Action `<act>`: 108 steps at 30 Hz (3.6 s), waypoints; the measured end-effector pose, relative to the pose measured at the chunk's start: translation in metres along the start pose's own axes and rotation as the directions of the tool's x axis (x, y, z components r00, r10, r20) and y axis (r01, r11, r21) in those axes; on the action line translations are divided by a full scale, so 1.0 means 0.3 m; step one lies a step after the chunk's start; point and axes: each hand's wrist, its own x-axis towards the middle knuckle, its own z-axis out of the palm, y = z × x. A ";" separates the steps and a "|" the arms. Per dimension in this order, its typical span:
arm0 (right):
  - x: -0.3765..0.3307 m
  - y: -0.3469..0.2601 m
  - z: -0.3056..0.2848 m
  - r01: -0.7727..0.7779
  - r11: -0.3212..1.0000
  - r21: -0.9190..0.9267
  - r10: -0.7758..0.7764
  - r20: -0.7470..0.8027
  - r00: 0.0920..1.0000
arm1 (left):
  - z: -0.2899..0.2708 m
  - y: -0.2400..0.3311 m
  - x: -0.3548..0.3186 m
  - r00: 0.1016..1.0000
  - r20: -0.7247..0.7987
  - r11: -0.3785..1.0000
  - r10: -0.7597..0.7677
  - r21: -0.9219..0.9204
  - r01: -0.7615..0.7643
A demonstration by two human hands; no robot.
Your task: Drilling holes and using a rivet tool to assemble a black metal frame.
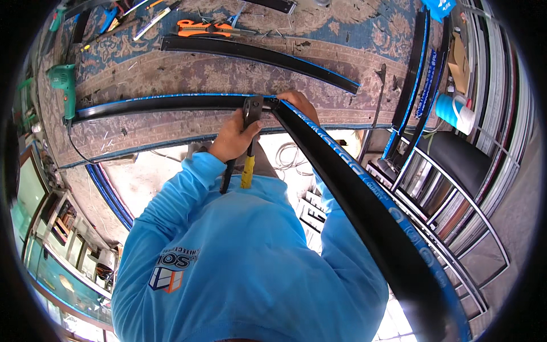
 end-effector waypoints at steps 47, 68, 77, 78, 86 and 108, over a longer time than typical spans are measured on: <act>-0.013 0.041 0.030 0.020 0.976 -0.218 -0.048 -0.121 0.991 | -0.223 0.070 -0.035 0.601 0.643 0.858 -0.474 0.185 0.479; -0.021 0.068 0.028 0.004 0.978 -0.207 -0.019 -0.073 0.997 | -0.246 0.129 -0.041 0.641 0.568 0.850 -0.516 0.434 0.299; -0.019 0.079 0.021 0.025 0.986 -0.166 -0.034 -0.055 0.998 | 0.068 -0.115 -0.141 0.739 0.613 0.495 -0.280 -0.568 0.658; -0.019 0.076 0.019 0.022 0.985 -0.169 -0.031 -0.051 0.998 | 0.093 -0.107 -0.146 0.785 0.552 0.635 -0.282 -0.506 0.584; -0.011 0.073 0.022 0.013 0.984 -0.176 -0.020 -0.035 0.999 | -0.214 0.161 -0.081 0.792 0.544 0.960 -0.278 0.126 0.251; -0.009 0.083 0.025 0.045 0.971 -0.234 -0.063 -0.073 0.995 | -0.245 0.088 -0.053 0.620 0.677 0.898 -0.397 0.147 0.415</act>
